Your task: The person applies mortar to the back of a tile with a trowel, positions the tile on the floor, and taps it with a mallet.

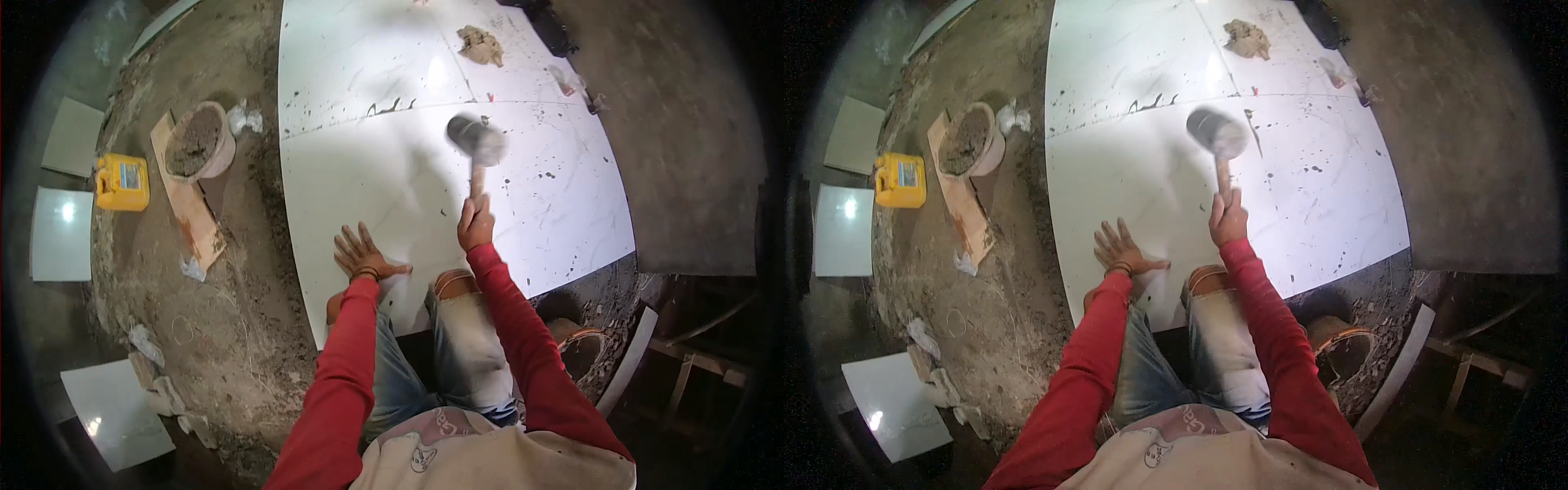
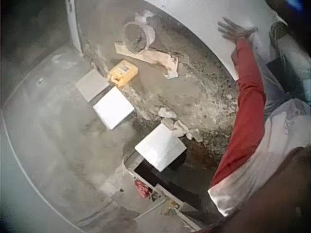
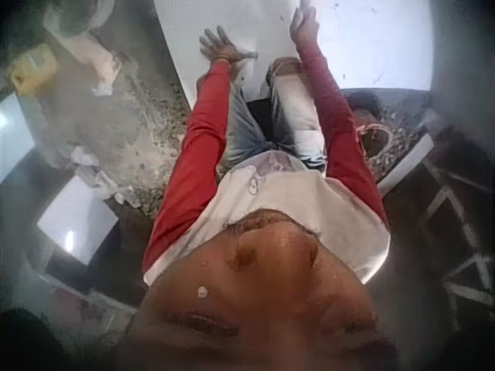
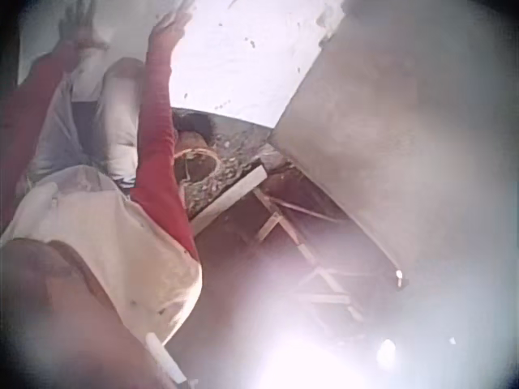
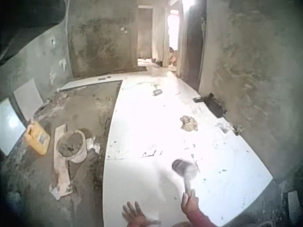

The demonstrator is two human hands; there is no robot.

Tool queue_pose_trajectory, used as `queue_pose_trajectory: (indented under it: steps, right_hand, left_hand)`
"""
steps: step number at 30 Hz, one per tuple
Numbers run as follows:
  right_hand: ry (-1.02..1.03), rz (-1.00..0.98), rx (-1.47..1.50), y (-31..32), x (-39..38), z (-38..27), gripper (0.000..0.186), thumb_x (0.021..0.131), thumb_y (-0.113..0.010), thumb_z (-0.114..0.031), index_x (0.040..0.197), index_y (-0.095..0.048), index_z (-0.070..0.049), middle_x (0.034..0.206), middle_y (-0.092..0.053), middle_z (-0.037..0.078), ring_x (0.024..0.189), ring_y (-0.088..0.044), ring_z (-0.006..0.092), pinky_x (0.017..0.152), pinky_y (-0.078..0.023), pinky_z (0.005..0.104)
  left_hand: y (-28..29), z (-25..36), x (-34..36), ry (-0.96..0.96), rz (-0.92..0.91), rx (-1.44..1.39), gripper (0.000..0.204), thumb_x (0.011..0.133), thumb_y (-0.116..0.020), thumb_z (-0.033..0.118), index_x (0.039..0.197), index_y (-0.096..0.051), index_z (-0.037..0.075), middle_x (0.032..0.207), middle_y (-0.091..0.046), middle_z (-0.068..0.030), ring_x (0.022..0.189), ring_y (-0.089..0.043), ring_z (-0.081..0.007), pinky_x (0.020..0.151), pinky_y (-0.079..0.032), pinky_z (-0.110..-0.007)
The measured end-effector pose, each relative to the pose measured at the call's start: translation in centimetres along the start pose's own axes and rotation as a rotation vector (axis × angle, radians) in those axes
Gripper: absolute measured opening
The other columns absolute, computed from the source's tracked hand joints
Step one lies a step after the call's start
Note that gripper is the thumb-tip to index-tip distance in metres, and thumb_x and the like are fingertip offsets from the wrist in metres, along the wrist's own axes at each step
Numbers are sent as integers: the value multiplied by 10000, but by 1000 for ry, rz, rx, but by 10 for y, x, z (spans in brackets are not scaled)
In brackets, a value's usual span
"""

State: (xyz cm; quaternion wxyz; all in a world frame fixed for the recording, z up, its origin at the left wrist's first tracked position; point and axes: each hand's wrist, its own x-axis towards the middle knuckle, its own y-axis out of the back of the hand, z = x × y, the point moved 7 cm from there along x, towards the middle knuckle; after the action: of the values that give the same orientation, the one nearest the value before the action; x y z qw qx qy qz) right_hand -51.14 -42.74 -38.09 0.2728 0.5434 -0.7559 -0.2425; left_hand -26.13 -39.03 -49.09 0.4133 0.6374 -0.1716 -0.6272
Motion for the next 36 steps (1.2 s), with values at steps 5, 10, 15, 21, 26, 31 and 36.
queue_pose_trajectory:
  steps: [5,10,15,21,26,31,36]
  right_hand:
    - [-32,5,-28,-6,8,-4,287,962,-493,-298,947,-449,-16,596,-565,244,564,-569,463,479,-424,514]
    - [18,190,50,-5,7,20,261,969,-471,-274,976,-428,-17,605,-582,227,546,-577,445,476,-439,489]
    - [-124,-75,48,-11,22,-22,308,958,-484,-307,993,-431,-6,645,-611,237,596,-608,431,533,-483,490]
    - [-135,-68,10,-27,-12,38,284,948,-488,-285,1041,-409,-29,669,-598,243,655,-594,457,581,-471,525]
    - [-71,-103,98,13,-9,-28,305,946,-487,-307,1058,-405,-35,673,-595,251,642,-577,474,557,-439,553]
    - [-205,-95,-102,-9,-71,73,318,947,-489,-328,1059,-408,-43,661,-583,249,629,-572,476,546,-438,552]
    - [-129,-91,129,51,-65,-4,335,942,-502,-342,1055,-410,-40,692,-591,252,631,-582,467,553,-450,550]
  left_hand:
    - [0,-15,-2,72,25,-28,1637,345,-775,765,1424,295,158,1489,301,-191,1368,265,-424,1063,44,-651]
    - [-5,-2,-5,57,30,-2,1642,336,-778,764,1430,284,157,1492,294,-189,1367,262,-429,1067,41,-648]
    - [3,-10,0,75,33,-34,1647,332,-791,751,1430,282,155,1491,290,-198,1365,261,-435,1066,36,-652]
    - [-3,10,-5,49,9,-16,1637,354,-804,724,1421,302,161,1488,293,-209,1362,268,-437,1070,73,-636]
    - [2,-11,0,81,37,-40,1643,350,-809,727,1421,297,156,1481,295,-217,1362,258,-446,1059,62,-651]
    - [-14,5,2,30,26,-31,1631,364,-801,736,1418,304,163,1478,293,-230,1358,260,-453,1054,82,-653]
    - [-4,-7,1,58,29,-19,1621,377,-790,749,1418,302,156,1477,284,-244,1364,239,-458,1069,58,-641]
